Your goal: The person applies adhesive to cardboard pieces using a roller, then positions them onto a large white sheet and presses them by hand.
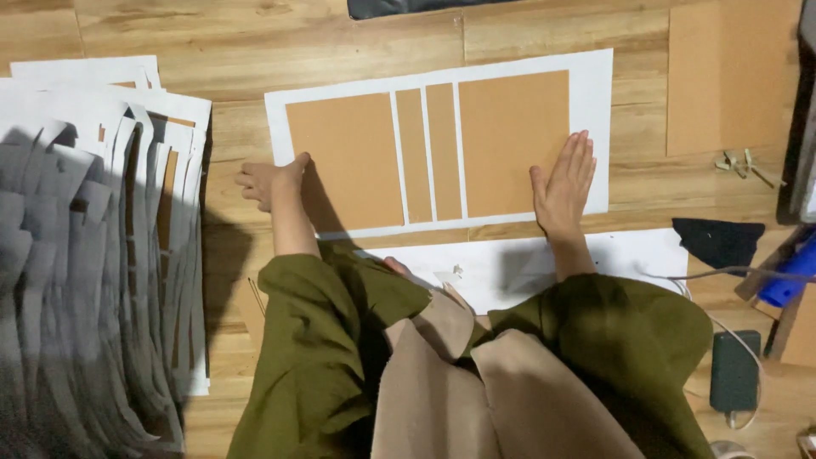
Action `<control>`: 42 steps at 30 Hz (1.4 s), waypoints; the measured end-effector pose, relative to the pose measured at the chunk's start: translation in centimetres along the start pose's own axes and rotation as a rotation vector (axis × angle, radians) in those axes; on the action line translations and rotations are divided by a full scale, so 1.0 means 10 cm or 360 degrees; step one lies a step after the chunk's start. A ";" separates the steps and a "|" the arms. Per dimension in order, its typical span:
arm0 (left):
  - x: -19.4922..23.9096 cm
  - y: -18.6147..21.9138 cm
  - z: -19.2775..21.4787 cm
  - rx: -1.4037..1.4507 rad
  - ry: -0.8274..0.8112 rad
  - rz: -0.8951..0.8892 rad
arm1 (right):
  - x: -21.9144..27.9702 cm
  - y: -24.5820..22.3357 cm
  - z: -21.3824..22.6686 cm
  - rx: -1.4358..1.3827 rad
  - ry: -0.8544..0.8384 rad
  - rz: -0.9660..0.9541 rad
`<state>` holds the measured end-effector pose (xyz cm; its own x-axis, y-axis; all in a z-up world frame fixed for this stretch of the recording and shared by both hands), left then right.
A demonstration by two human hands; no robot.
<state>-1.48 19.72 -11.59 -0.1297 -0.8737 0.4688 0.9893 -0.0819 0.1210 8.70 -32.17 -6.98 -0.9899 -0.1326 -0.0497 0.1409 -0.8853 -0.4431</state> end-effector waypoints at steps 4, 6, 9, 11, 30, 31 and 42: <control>0.26 0.03 0.23 0.0126 -0.0112 0.0016 | 0.34 0.48 0.23 0.0025 0.0355 -0.0323; 0.20 0.03 0.20 0.0175 -0.0073 -0.0026 | 0.58 0.98 0.24 0.0290 0.0251 -0.1095; 0.09 -0.01 0.13 0.0224 -0.0155 -0.0011 | 0.69 1.04 0.23 0.0142 0.0110 -0.1041; -0.03 -0.01 0.00 0.0070 -0.0135 -0.0030 | 0.74 1.35 0.07 0.0047 0.0135 -0.0989; 0.82 0.21 0.34 0.0245 -0.0378 -0.0080 | 0.78 0.54 0.48 -0.0782 0.0308 -0.0920; 0.83 0.21 0.35 0.0247 -0.0379 -0.0090 | 0.80 0.58 0.44 -0.0784 0.0319 -0.0920; 0.69 0.68 0.06 0.0304 -0.0378 -0.0996 | 0.85 0.54 0.50 -0.1301 0.0348 -0.1180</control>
<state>4.36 13.47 -6.98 -0.7045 -0.5594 0.4368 0.6974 -0.4310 0.5726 1.15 -40.32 -5.38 -0.8178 0.4573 0.3496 -0.4561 -0.1443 -0.8782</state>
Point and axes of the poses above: each hand's wrist, its own x-axis away from the middle knuckle, its own z-axis out of the back of the hand, y = z × x, the point moved 7 cm from there along -x, towards the middle knuckle
